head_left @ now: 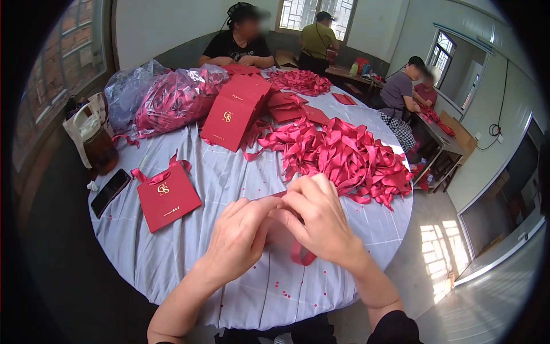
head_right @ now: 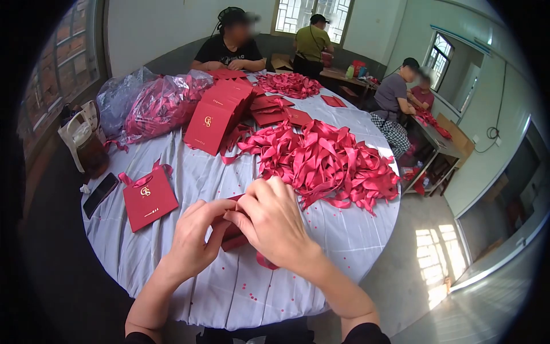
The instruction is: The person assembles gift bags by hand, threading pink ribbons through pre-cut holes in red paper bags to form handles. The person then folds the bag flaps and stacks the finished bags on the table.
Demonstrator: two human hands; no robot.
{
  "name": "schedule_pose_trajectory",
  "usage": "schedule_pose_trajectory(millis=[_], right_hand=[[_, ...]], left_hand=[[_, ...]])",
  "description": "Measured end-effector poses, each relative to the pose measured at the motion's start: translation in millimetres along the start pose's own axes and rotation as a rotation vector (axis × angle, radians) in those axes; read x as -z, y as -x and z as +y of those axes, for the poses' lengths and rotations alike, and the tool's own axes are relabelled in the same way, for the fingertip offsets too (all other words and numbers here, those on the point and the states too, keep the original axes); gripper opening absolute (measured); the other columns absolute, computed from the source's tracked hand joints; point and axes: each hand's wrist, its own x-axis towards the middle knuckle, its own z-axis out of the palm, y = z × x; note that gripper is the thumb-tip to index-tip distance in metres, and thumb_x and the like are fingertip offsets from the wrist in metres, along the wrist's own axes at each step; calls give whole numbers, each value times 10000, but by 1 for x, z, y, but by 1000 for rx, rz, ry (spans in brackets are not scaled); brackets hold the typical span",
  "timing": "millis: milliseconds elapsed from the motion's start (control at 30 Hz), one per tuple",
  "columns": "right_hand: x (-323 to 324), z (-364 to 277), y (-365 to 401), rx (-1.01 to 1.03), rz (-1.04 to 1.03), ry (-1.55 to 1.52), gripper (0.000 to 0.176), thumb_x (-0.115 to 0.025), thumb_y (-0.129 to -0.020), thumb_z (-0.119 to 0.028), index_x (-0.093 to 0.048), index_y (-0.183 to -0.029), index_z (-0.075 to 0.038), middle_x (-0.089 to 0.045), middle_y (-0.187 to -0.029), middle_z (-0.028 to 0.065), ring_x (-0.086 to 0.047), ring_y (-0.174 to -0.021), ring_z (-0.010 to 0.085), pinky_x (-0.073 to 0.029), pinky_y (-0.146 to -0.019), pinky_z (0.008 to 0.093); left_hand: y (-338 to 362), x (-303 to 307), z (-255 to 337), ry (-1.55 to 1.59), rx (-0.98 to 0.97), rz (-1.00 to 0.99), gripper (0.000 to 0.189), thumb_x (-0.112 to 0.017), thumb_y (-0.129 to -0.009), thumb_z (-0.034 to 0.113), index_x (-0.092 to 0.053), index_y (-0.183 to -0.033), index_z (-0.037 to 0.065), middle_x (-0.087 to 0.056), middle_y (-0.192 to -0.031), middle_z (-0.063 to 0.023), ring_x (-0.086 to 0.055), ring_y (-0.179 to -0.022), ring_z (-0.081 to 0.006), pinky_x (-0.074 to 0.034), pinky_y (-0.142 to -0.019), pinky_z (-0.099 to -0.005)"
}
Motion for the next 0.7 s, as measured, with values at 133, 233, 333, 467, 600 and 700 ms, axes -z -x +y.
schedule_pose_trajectory(millis=[133, 233, 333, 467, 600, 700], right_hand=[[17, 8, -18, 35, -399, -90, 158, -577, -867, -188, -647, -801, -63, -561, -847, 88, -500, -857, 272, -402, -791, 383], [19, 21, -42, -11, -619, -289, 242, -533, -867, -182, -639, -756, 5, -617, -794, 176, -588, -812, 352, -452, -745, 444], [24, 27, -61, -148, -817, -405, 255, -554, -864, -185, -629, -811, 52, -632, -735, 154, -628, -695, 227, -479, -649, 360], [26, 23, -71, -191, -909, -348, 243, -595, -823, -180, -664, -864, 49, -670, -752, 133, -649, -700, 188, -515, -668, 315], [18, 25, -61, -257, -805, -440, 224, -581, -791, -154, -658, -838, 52, -650, -715, 121, -630, -680, 164, -508, -646, 310], [15, 22, -51, -244, -686, -437, 183, -573, -811, -139, -627, -826, 35, -622, -700, 71, -586, -664, 125, -478, -618, 296]], left_hand=[[6, -7, -3, 9, 32, 84, 301, -606, -760, -93, -484, -1012, 15, -603, -868, -112, -575, -738, -293, -434, -661, -376], [6, -9, -1, -29, 0, 113, 311, -607, -749, -95, -493, -1016, 18, -597, -857, -110, -571, -736, -287, -433, -655, -372], [5, -7, 0, -37, -9, 87, 305, -610, -740, -97, -512, -1007, 11, -598, -851, -109, -563, -728, -282, -432, -653, -368], [4, -5, 2, -73, -11, 50, 293, -616, -729, -99, -537, -991, 6, -599, -834, -105, -558, -720, -277, -432, -652, -364], [3, -3, 4, -3, 25, 37, 277, -658, -718, -66, -559, -964, 14, -601, -818, -91, -551, -709, -271, -423, -639, -371], [1, 1, 7, 21, 31, -11, 266, -695, -708, -30, -563, -931, 27, -605, -809, -71, -544, -699, -257, -409, -622, -362]])
